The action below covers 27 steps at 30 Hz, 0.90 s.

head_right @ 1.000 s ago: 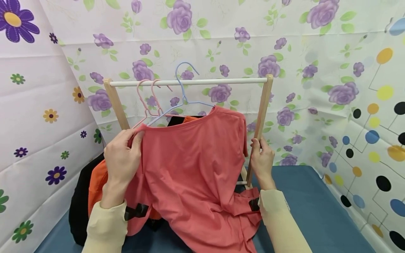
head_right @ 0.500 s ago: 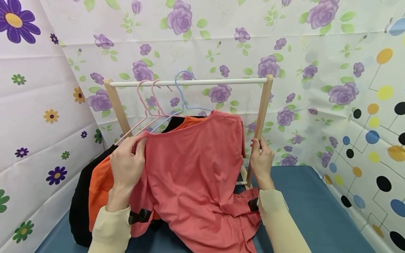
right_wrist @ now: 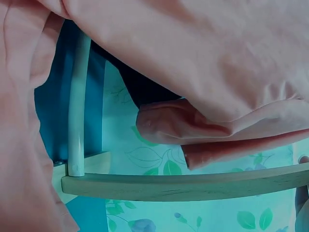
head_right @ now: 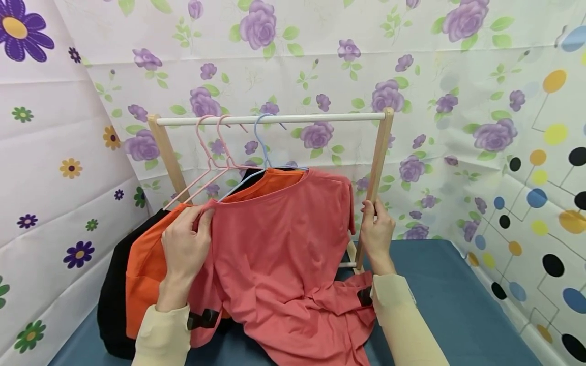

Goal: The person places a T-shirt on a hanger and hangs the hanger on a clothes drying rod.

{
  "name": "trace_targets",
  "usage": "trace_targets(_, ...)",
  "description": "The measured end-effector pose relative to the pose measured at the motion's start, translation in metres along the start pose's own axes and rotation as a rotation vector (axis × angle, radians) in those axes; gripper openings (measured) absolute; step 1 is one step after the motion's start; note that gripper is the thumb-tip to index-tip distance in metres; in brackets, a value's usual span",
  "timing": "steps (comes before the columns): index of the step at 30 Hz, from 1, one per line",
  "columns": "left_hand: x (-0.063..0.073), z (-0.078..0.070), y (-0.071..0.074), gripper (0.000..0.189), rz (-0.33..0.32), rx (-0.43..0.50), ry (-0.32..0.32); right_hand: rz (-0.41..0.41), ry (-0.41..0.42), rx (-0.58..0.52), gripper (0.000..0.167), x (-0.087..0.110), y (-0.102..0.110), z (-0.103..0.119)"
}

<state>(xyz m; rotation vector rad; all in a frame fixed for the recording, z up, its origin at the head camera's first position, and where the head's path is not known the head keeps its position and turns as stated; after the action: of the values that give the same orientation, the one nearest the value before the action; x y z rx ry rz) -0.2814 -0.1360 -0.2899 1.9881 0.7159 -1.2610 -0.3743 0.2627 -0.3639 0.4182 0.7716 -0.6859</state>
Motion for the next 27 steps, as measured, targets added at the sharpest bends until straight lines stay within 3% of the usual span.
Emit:
trace_targets(7,0.003,0.005,0.002,0.021,0.024,-0.033,0.01,-0.002,-0.003,0.005,0.027,0.001,0.001,-0.001)
trace_targets(18,-0.005,0.009,0.017,0.026,0.182,-0.14,0.026,0.005,-0.018,0.01,0.031,0.001,-0.003,0.003)
trace_targets(24,-0.001,0.005,0.022,0.028,0.24,-0.155,0.03,0.089,-0.101,0.023,0.038,0.006,0.003,0.003)
trace_targets(27,0.0,0.002,0.025,0.029,0.236,-0.16,0.019,0.185,-0.128,0.007,0.043,0.012,0.006,0.006)
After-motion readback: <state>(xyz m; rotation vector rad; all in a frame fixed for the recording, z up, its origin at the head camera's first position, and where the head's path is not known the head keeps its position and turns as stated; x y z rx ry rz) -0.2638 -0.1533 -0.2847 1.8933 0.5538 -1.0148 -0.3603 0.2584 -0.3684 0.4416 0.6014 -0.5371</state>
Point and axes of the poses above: each hand's wrist, its own x-axis away from the middle knuckle, its own y-axis out of the back of the hand, z = x × y, the point moved 4 cm from there along -x, towards the middle knuckle, and after that the axes turned 4 degrees about -y, right-handed, at the moved point
